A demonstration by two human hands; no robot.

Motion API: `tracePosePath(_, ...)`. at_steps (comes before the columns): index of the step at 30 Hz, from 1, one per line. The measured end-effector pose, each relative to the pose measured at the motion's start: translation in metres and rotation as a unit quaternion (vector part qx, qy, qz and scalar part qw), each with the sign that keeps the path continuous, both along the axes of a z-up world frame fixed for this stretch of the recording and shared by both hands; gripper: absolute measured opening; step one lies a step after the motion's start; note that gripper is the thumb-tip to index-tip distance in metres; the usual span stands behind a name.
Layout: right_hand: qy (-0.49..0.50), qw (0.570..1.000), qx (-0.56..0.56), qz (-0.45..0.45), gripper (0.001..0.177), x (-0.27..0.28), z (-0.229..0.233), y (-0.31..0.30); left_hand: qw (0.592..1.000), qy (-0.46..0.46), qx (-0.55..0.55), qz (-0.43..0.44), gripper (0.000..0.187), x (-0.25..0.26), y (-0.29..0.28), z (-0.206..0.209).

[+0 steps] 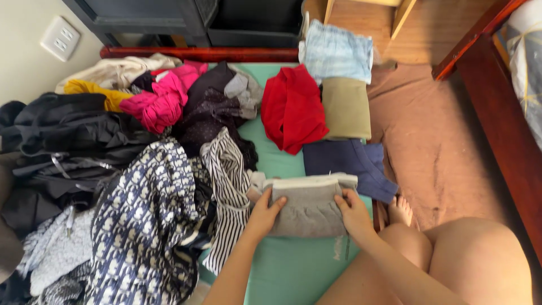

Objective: The person sits on a bed and folds a pile of assorted clothes one by one. They pick up each item, smooth it out, fold it into a neat rectangle, and place it into a growing stack on the bed.

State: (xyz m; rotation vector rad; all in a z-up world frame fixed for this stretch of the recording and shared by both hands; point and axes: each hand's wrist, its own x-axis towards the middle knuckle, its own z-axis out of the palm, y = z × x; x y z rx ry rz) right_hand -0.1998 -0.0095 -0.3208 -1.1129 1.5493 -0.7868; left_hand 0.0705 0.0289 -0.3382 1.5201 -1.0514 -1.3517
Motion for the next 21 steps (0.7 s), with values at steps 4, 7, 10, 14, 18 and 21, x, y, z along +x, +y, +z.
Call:
tracePosePath(4, 0.101, 0.993, -0.058, 0.003, 0.024, 0.01, 0.003, 0.004, 0.999, -0.032, -0.036, -0.009, 0.065, -0.003, 0.001, 0.012)
tracePosePath(7, 0.144, 0.989, -0.024, -0.017, 0.026, 0.012, 0.012, 0.008, 0.997, -0.075, 0.017, 0.002, 0.065, -0.007, 0.003, 0.032)
tracePosePath(10, 0.159, 0.985, -0.05, -0.04, 0.028, 0.016, 0.031, 0.014, 0.99, -0.132, 0.056, 0.004, 0.07, -0.007, 0.009, 0.057)
tracePosePath(14, 0.321, 0.854, -0.409, 0.026, 0.038, 0.032, 0.06, 0.035, 0.925, -0.356, -0.108, 0.075, 0.06, -0.033, 0.024, 0.073)
tracePosePath(18, 0.381, 0.767, -0.462, 0.229, 0.054, 0.055, 0.066, 0.043, 0.845, -0.454, -0.282, 0.004, 0.056, -0.064, 0.038, 0.057)
tracePosePath(21, 0.434, 0.729, -0.436, 0.3, 0.062, 0.06, 0.053, 0.034, 0.82, -0.496, -0.279, -0.057, 0.06, -0.054, 0.034, 0.033)
